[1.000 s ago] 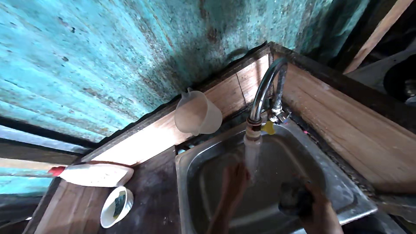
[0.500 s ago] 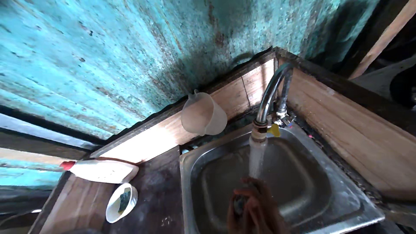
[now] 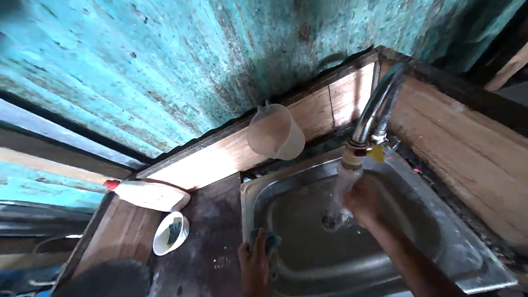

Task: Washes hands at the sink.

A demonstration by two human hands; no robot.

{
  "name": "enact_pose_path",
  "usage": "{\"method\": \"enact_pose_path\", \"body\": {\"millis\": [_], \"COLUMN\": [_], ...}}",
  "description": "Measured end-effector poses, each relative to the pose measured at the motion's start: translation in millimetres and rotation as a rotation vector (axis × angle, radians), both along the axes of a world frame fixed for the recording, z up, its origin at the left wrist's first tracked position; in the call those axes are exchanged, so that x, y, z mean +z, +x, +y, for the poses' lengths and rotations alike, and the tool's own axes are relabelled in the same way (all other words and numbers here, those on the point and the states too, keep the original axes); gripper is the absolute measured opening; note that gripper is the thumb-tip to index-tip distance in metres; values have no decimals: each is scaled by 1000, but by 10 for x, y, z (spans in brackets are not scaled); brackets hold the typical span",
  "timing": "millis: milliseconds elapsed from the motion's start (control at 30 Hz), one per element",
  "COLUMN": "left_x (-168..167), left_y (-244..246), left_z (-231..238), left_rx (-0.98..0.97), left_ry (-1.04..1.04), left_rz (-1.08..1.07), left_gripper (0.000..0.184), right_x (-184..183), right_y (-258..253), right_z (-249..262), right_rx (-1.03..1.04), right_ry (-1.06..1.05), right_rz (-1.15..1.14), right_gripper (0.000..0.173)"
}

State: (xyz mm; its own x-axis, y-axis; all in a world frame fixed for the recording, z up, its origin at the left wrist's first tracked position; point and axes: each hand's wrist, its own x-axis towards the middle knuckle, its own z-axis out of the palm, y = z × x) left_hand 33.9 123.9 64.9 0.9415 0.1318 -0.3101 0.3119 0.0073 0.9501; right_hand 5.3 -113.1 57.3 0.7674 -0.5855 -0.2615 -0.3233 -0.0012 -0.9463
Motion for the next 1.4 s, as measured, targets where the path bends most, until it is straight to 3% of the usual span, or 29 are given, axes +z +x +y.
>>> {"method": "enact_pose_path", "body": {"millis": [100,200,333,400,467,700,800,900,967,1033,1133,1200,1267,1333,1400], "left_x": [85,109,138,100,107,-26,-40,84,240,419,639,812,1001,1101,1074], "left_y": [70,103,66,70,62,183,233,148,35,-71,-86,15,121,134,-31], "left_z": [145,319,386,426,369,197,128,-87,-219,-264,-72,104,330,597,834], "left_rx": [-73,-241,-327,-413,-358,-287,-333,-354,-365,-452,-759,-921,-993,-1079,-1265], "left_ry": [-150,-239,-244,-255,-183,40,43,-34,-84,-62,170,456,656,595,446], "left_rz": [55,24,-41,-73,-52,-9,-18,-54,-73,-143,-427,-724,-942,-1031,-986], "left_gripper": [28,41,26,20,19,23,24,23,22,27,50,55,41,46,80], "right_x": [-47,-4,-71,-94,-68,-39,29,203,225,323,594,761,892,986,1003], "right_y": [-13,-26,24,11,51,2,-147,-374,-426,-428,-526,-658,-755,-807,-856], "right_z": [-371,-817,-1218,-1312,-1362,-1435,-920,190,839,1224,1380,1366,1363,1371,1441], "right_rx": [-102,-303,-329,-287,-251,-198,-118,162,322,333,271,383,479,545,575], "right_ry": [28,209,85,139,184,225,166,124,272,474,677,597,358,191,199], "right_rz": [22,47,212,249,298,290,159,22,-53,-177,-359,-372,-262,-133,-93], "right_gripper": [31,52,69,77,84,65,61,48,50,51,37,29,20,18,17]}}
